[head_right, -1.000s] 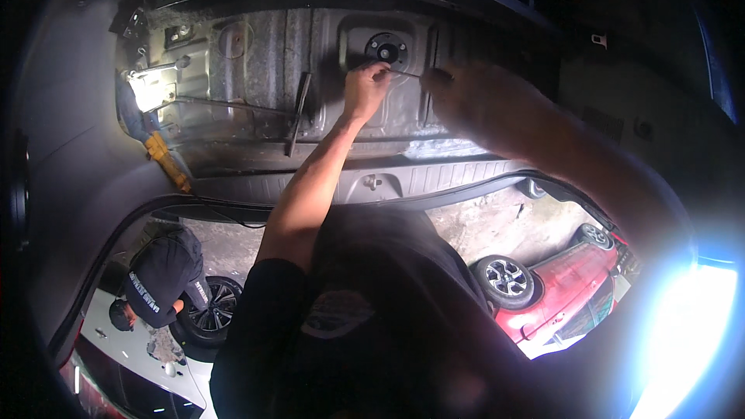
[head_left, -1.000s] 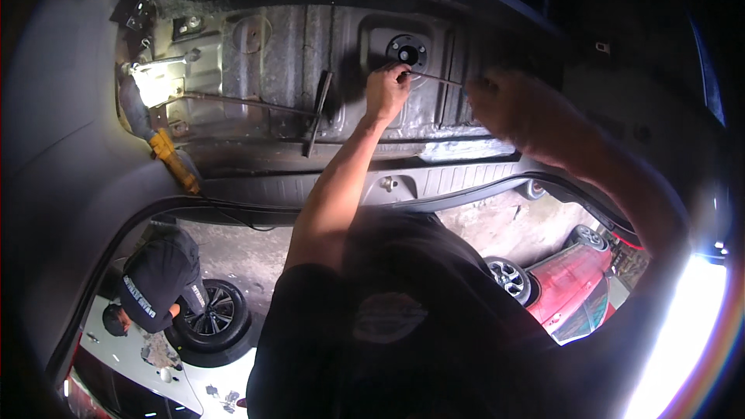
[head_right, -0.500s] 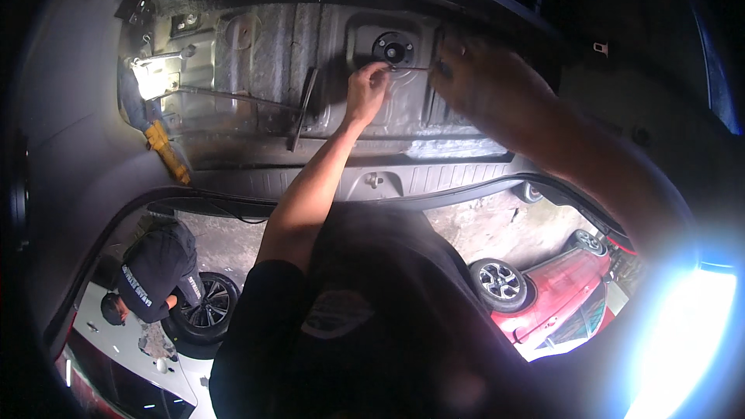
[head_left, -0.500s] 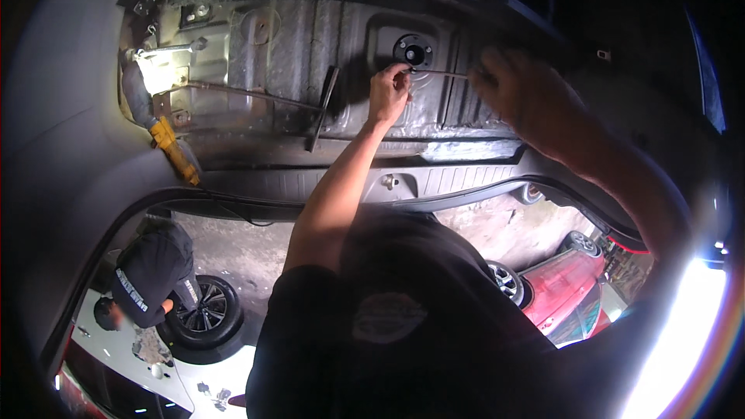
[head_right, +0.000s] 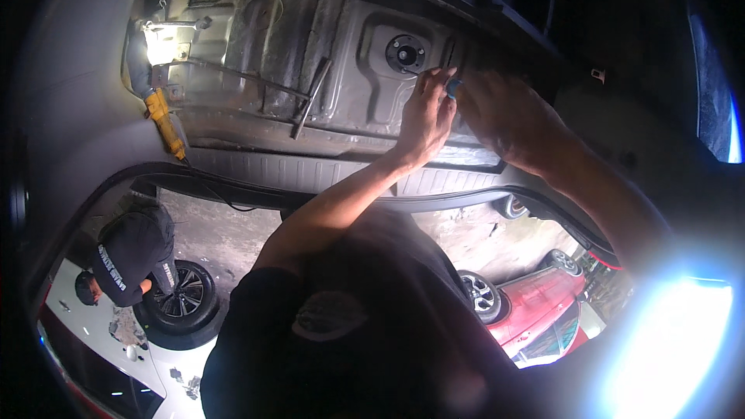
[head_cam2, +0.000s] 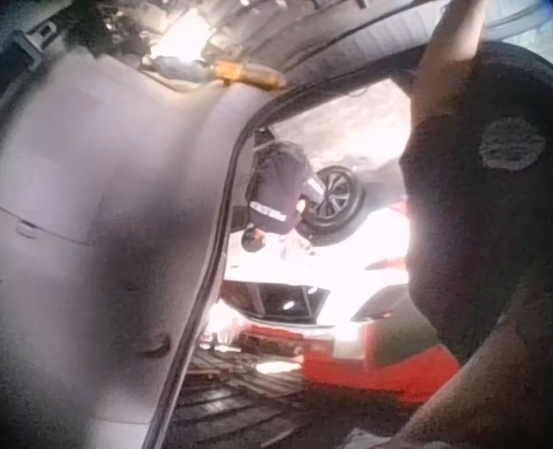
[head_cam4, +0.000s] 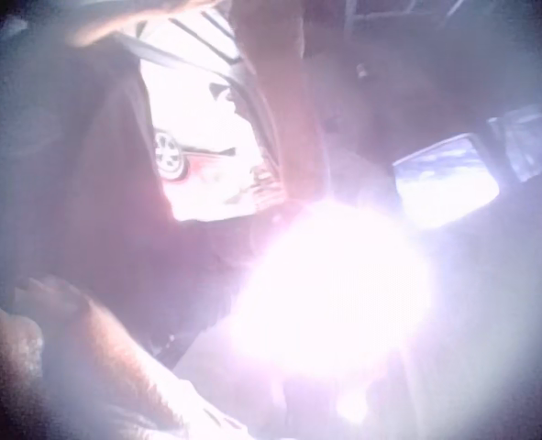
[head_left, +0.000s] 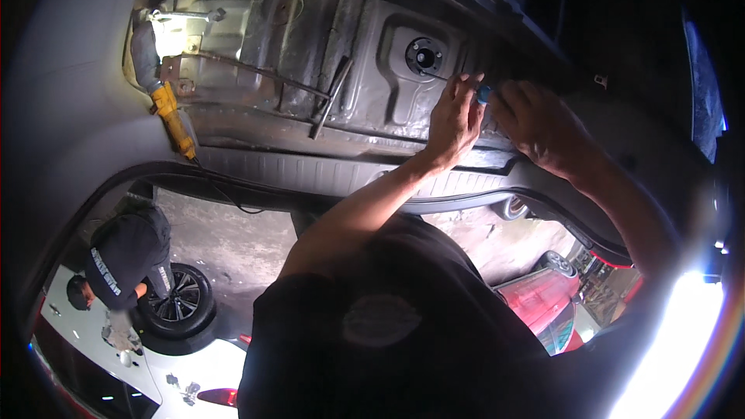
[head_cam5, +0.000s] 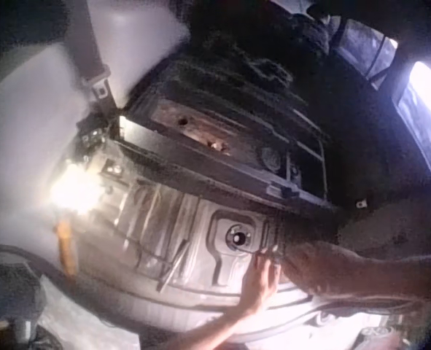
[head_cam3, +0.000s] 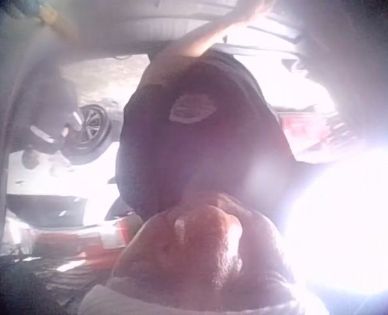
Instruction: The person removes the fuel pump assembly from the rear trunk area of a vehicle. The person uses a screwdriver to pry and loosen components, handles electrical connectors, and lifts the pump unit out of the fuel tank opening.
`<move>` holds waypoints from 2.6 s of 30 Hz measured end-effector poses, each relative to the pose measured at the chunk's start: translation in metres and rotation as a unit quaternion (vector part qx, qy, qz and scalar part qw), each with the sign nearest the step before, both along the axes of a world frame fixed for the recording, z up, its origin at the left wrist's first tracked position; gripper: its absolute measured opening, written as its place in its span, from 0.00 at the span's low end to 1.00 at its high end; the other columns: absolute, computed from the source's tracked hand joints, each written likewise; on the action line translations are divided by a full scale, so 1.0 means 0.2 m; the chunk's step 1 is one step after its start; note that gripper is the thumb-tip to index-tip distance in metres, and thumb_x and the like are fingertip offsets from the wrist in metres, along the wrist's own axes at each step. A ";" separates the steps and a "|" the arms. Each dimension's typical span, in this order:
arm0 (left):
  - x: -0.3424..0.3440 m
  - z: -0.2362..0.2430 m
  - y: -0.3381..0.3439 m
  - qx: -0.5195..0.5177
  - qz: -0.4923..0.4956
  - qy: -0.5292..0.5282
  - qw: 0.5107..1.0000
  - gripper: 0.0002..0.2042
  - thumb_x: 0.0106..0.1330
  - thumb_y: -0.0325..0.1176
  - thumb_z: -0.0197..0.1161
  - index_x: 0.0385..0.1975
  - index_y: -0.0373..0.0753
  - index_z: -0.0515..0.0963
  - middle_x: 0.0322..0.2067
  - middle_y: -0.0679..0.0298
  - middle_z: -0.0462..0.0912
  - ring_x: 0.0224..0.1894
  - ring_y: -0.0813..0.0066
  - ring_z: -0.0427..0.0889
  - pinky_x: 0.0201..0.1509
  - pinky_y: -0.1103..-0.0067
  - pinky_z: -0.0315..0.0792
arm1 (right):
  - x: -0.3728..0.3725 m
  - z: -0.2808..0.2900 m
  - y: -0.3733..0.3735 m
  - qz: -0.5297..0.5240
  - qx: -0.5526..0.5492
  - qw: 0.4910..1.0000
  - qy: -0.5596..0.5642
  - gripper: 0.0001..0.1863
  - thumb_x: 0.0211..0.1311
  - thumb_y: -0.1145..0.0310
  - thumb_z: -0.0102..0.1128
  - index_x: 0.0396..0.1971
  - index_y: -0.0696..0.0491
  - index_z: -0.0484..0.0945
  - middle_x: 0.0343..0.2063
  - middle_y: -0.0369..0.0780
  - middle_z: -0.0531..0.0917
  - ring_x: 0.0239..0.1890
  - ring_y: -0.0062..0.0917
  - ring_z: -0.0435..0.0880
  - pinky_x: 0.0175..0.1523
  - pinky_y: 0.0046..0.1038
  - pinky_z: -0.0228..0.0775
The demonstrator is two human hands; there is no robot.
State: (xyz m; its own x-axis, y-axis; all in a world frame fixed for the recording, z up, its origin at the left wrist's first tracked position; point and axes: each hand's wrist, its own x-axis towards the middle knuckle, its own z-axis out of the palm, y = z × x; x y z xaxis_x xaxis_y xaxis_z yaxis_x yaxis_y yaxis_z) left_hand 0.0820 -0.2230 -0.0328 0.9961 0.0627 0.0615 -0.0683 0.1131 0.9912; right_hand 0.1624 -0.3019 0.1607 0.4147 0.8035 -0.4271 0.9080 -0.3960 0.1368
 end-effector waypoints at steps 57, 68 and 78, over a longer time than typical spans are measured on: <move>0.06 0.12 0.03 0.070 -0.041 -0.090 0.993 0.20 0.68 0.32 0.67 0.57 0.39 0.72 0.50 0.49 0.75 0.38 0.46 0.85 0.37 0.62 0.81 | -0.12 0.07 -0.05 -0.169 0.074 0.983 0.003 0.17 0.71 0.62 0.58 0.52 0.55 0.79 0.35 0.52 0.84 0.38 0.43 0.86 0.47 0.41 0.79; 0.05 0.14 0.04 0.112 -0.051 -0.069 0.990 0.21 0.67 0.33 0.68 0.57 0.39 0.72 0.49 0.52 0.76 0.38 0.48 0.85 0.38 0.63 0.82 | -0.06 0.01 -0.10 -0.146 0.110 0.983 -0.010 0.20 0.73 0.53 0.57 0.50 0.55 0.80 0.23 0.43 0.80 0.24 0.29 0.81 0.32 0.33 0.73; 0.08 0.09 0.03 0.078 -0.032 -0.114 0.990 0.20 0.69 0.33 0.67 0.58 0.39 0.72 0.45 0.52 0.77 0.37 0.50 0.85 0.37 0.63 0.81 | -0.05 0.01 -0.05 -0.073 0.140 0.987 -0.039 0.19 0.76 0.52 0.51 0.41 0.55 0.80 0.19 0.38 0.74 0.19 0.20 0.75 0.27 0.30 0.72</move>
State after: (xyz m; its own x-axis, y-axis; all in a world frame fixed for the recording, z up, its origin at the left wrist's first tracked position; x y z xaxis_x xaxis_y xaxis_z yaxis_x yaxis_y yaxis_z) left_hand 0.0989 -0.2168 -0.0156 0.9571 -0.0283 0.2885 -0.2893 -0.0293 0.9568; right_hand 0.1533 -0.3121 0.1627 0.5574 0.8148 -0.1594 0.8297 -0.5535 0.0720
